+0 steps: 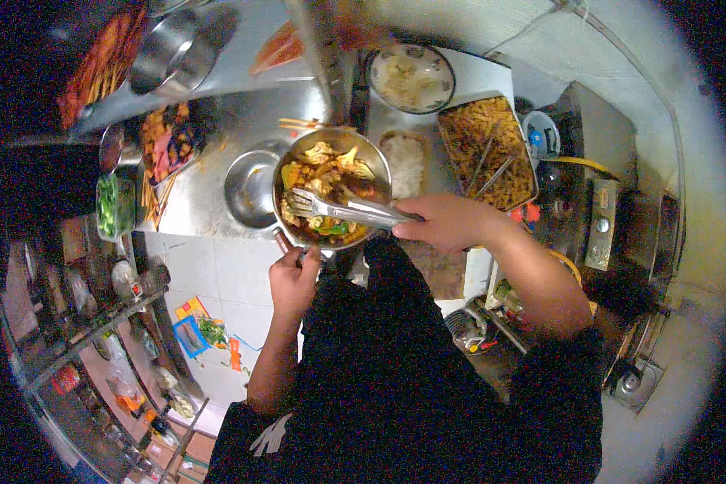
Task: The person assembles a takeout meal by scooping rice into a container, adding cooked vegetables and fried items from a pot, and placing the container into a microwave. They use tongs, a rice paddle, and scissors during the process.
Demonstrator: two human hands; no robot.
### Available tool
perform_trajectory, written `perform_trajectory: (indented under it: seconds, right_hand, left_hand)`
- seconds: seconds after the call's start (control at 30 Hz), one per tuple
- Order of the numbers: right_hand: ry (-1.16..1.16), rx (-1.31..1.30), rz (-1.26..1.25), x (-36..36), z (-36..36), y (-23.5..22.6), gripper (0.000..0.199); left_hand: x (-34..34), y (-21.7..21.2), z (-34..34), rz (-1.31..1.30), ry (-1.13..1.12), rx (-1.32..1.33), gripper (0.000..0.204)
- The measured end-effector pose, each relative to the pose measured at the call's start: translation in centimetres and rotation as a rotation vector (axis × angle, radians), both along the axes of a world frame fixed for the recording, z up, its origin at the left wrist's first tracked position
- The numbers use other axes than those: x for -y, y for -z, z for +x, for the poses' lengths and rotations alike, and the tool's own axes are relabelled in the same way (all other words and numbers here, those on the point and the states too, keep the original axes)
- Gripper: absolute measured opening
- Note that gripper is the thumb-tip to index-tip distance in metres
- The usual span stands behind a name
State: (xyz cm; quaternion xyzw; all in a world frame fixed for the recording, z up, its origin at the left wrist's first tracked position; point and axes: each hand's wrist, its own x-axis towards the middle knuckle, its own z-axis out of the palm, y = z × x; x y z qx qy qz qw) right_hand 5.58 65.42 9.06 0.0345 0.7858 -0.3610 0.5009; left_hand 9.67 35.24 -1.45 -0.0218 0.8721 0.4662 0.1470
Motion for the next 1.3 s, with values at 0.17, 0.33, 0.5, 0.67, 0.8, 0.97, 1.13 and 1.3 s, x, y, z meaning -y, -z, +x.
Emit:
perform_trajectory:
  seconds: [0.17,0.33,0.5,0.67,0.8,0.97,1.13,1.3]
  right_hand:
    - [-0.252,-0.503,0.454,7.5,2.1,-2.4,0.047]
    - [-0.413,-0.832,0.626,15.5,2.2,-3.8,0.05]
    - [-0.551,-0.75,0.572,20.1,1.1,-9.0,0.055]
    - [-0.722,-0.901,0.459,22.8,0.1,-6.6,0.054]
    - [-0.543,-0.945,0.43,24.2,-1.2,-4.4,0.049]
    - [-0.442,-0.578,0.072,27.4,-1.4,-4.6,0.053]
    - [-0.582,-0.656,0.264,28.8,1.4,-5.1,0.057]
    - [-0.588,-0.895,0.455,29.0,0.8,-4.2,0.058]
  left_hand:
    - [7.7,-1.0,0.8,0.081,-0.108,0.127,0.04]
    - [13.9,-2.0,2.2,0.213,-0.185,0.116,0.04]
    - [20.0,-2.7,2.5,0.143,-0.249,0.159,0.04]
    - [23.6,-2.4,3.3,0.224,-0.306,0.229,0.042]
    - [25.0,-2.3,4.5,0.228,-0.326,0.194,0.042]
    - [26.3,-2.1,5.1,0.237,-0.354,0.204,0.046]
    - [27.7,-1.6,4.9,0.25,-0.404,0.234,0.046]
    - [27.5,-1.7,5.2,0.215,-0.357,0.25,0.045]
